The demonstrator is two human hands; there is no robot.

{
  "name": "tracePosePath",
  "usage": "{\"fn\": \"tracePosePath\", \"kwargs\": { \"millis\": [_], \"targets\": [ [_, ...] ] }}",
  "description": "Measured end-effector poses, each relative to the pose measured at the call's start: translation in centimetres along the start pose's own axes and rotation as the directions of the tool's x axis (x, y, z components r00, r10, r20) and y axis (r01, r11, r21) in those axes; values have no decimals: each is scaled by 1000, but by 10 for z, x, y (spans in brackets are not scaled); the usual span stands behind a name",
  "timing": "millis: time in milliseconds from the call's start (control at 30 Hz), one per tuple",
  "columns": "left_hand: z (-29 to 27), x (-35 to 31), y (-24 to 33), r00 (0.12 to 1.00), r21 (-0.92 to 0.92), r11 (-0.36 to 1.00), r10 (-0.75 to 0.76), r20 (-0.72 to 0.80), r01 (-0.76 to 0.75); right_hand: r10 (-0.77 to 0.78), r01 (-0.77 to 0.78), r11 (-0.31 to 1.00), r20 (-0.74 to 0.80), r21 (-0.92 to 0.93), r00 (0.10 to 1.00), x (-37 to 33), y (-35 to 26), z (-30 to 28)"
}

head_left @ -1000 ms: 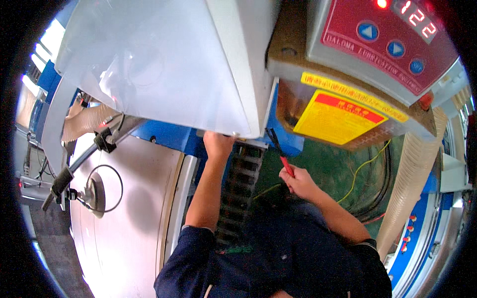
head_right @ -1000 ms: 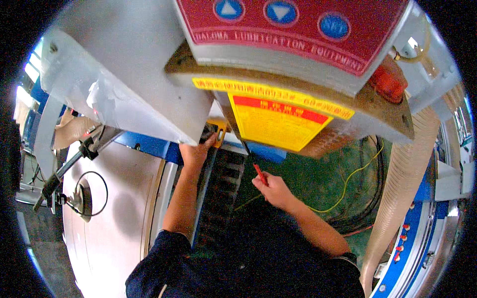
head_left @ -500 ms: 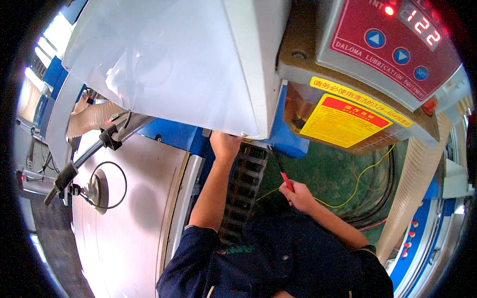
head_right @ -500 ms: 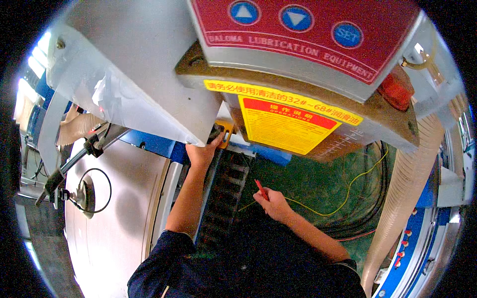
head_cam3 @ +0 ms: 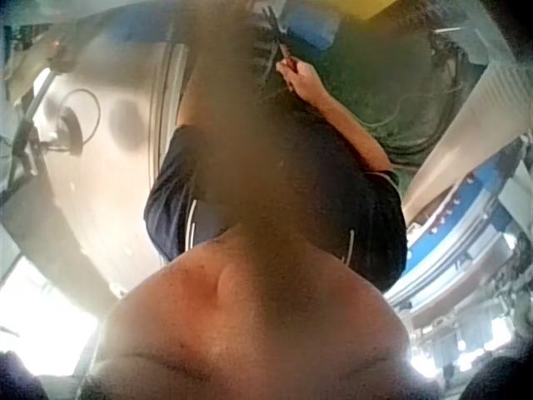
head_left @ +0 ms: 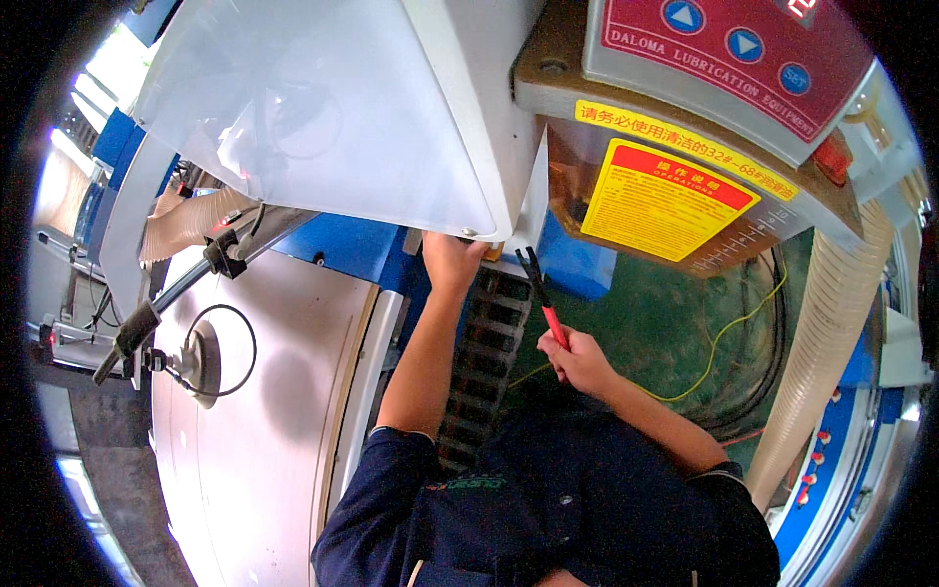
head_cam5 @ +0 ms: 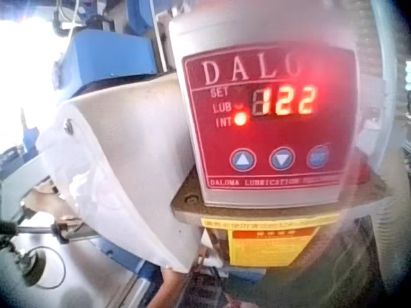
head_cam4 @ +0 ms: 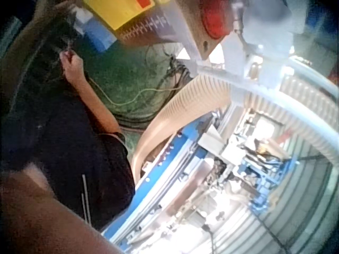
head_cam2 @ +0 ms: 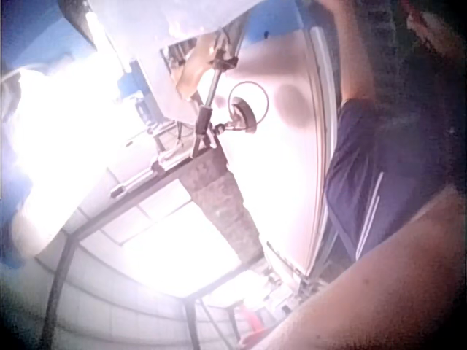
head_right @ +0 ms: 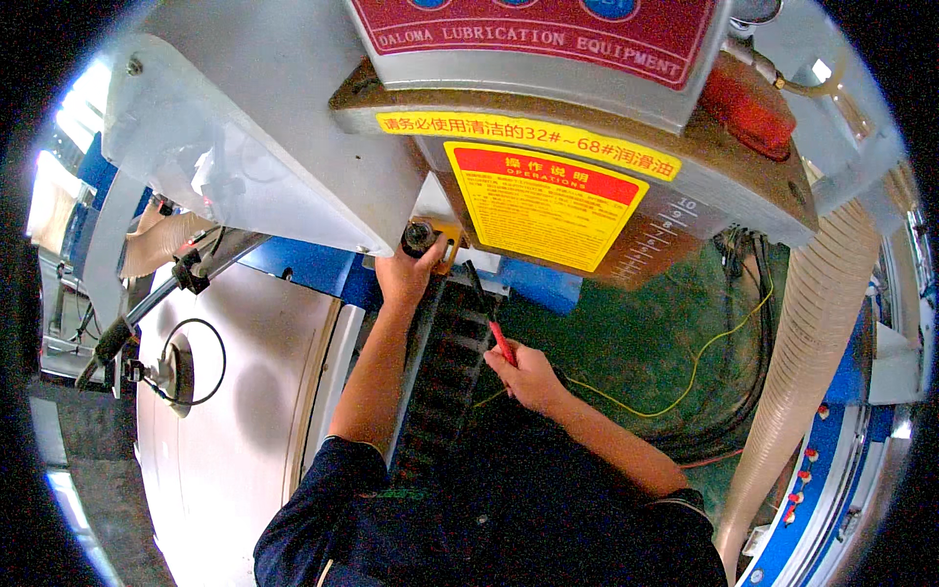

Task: The person uses a wrench to tighten and loosen components on a CNC router, handles a metal tool holder, and interacts with the control panel interface.

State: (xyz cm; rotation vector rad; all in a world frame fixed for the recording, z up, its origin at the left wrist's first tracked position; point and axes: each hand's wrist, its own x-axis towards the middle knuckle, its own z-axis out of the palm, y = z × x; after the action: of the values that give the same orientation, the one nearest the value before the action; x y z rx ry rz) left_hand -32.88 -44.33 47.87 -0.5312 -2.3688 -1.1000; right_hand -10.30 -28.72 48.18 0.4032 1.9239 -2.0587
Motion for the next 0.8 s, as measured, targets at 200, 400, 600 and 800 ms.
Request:
{"fn": "tracePosePath", "kwargs": {
  "millis": [200,400,600,800],
  "targets": [
    [-1,-4,-5,983,136,984,136,-123,-119,48,-48,998,0,-34,999,-10,20,0],
    [-2,2,-1,996,106,992,74,-47,-68,106,-104,990,10,-98,994,-9,29,-8],
    [1,3,-8,996,-180,983,-60,-69,47,39,-34,992,38,-118,999,-8,23,-2],
    [-7,11,1,998,-124,991,55,-8,-56,50,-44,989,37,-138,998,-10,30,-8]
  ]
}}
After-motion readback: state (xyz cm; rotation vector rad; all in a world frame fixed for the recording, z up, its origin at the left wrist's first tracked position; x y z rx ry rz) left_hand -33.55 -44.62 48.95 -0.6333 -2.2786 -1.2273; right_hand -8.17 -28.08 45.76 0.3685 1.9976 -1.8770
